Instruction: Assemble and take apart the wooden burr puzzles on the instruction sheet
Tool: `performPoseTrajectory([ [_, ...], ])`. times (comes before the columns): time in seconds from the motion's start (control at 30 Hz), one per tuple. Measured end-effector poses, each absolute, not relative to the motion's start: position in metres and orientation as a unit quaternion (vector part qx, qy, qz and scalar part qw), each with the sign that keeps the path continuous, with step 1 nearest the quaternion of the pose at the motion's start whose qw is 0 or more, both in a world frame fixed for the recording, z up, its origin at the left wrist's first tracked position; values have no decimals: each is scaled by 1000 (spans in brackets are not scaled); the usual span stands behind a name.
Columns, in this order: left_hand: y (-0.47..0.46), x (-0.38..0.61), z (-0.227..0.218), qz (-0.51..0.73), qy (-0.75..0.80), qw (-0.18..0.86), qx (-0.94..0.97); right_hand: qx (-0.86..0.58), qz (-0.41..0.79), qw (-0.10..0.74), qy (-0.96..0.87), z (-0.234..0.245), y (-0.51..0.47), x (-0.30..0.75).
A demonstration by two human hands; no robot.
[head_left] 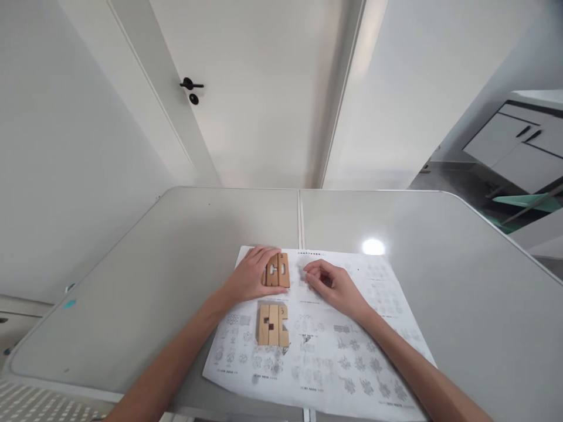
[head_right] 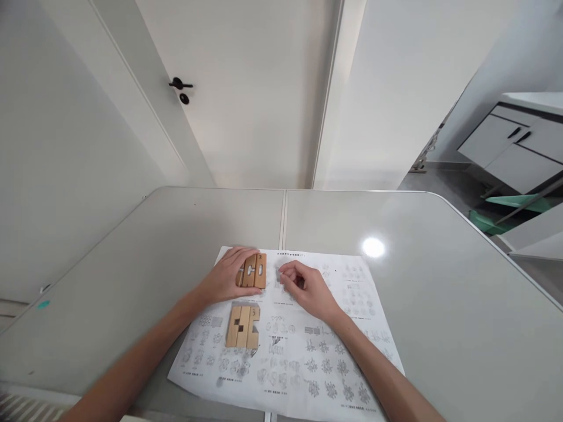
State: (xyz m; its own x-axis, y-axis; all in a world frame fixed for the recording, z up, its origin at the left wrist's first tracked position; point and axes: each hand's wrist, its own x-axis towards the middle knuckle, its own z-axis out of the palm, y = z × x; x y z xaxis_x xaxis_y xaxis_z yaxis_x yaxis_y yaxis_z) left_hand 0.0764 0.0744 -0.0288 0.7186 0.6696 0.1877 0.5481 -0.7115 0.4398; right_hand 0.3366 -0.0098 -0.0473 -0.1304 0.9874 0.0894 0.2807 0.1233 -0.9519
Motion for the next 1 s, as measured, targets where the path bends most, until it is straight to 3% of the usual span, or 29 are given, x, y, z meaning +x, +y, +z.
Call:
performPoseTrajectory([
  [0.4, 81, 44, -23, 174, 356, 230, 889, -518, 394, 401, -645, -49, -12, 334],
  [0.67, 81, 37, -23, 180, 362, 240, 883, -461, 241, 335, -785, -35, -6, 312],
  [1.0, 82, 26, -20, 162, 377, 247, 878, -457, 232, 299, -805, -43, 18, 302],
])
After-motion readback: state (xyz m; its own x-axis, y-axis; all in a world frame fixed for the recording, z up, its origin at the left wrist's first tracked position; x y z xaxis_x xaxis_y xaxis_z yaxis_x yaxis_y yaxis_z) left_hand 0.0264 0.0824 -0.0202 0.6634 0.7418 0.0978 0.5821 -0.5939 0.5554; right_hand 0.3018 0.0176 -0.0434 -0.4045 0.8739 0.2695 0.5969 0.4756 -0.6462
